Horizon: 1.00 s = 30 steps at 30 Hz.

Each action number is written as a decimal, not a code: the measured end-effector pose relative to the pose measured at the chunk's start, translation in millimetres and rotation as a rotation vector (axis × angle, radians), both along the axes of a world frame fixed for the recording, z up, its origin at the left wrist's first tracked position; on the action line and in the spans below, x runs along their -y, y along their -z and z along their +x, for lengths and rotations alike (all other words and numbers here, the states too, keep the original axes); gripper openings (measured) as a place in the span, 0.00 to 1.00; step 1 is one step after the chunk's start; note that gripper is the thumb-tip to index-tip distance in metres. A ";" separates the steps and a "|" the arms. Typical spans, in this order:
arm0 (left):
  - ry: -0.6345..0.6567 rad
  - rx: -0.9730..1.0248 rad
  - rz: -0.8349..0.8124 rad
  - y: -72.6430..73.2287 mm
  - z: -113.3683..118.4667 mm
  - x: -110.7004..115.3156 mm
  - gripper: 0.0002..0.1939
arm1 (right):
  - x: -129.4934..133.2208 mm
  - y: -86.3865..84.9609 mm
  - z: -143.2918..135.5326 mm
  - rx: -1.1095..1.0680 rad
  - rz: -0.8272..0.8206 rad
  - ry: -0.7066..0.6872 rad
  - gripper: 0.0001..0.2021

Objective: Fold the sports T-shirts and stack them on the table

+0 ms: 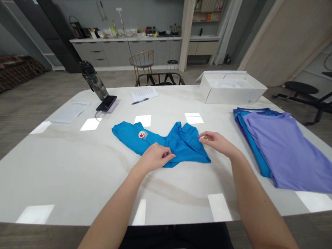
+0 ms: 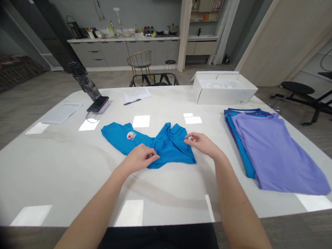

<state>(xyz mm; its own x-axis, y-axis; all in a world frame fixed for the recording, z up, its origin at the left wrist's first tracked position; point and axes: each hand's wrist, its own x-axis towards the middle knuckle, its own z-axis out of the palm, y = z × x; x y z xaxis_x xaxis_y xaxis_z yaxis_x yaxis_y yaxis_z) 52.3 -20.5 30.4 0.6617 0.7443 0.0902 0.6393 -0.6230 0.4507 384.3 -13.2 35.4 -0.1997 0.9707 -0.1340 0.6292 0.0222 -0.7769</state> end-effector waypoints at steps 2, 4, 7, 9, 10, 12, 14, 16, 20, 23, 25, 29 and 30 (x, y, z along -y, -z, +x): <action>-0.028 0.020 0.079 3.7 6.4 1.7 0.17 | -4.7 13.3 -17.9 0.130 0.185 0.101 0.27; -0.057 0.014 0.189 10.5 13.4 2.4 0.20 | -8.7 27.0 -32.1 0.245 0.254 0.093 0.28; -0.060 -0.078 0.250 20.8 20.2 1.0 0.16 | -12.8 40.2 -37.5 0.335 0.241 0.043 0.18; -0.052 -0.137 0.239 23.7 19.8 -2.3 0.10 | -15.4 43.2 -30.3 0.369 0.218 0.040 0.13; -0.058 -0.147 0.235 23.3 17.7 -4.6 0.09 | -16.7 43.5 -24.5 0.374 0.215 0.057 0.12; -0.107 -0.128 0.237 18.7 9.8 -9.7 0.10 | -19.2 43.0 -10.5 0.354 0.241 0.139 0.12; -0.184 -0.091 0.248 10.1 -1.4 -13.8 0.11 | -20.8 41.9 4.3 0.313 0.295 0.289 0.13; -0.209 -0.062 0.221 -0.1 -12.7 -14.7 0.11 | -21.3 40.3 17.5 0.292 0.349 0.451 0.15; -0.065 -0.026 -0.049 -16.0 -24.1 -5.1 0.07 | -20.0 33.7 31.6 0.229 0.373 0.586 0.15; -0.035 -0.018 -0.222 -22.6 -21.3 4.8 0.06 | -17.9 23.6 28.5 -0.006 0.265 0.634 0.16; -0.043 0.011 -0.267 -27.3 -18.8 8.5 0.08 | -15.0 14.3 23.0 -0.224 0.152 0.603 0.17; -0.033 0.111 -0.386 -39.6 -25.0 8.5 0.11 | -3.7 -4.0 23.6 -0.460 0.028 0.341 0.19; -0.020 0.103 -0.448 -42.2 -28.7 7.8 0.12 | -0.3 -6.9 27.5 -0.441 -0.017 0.265 0.20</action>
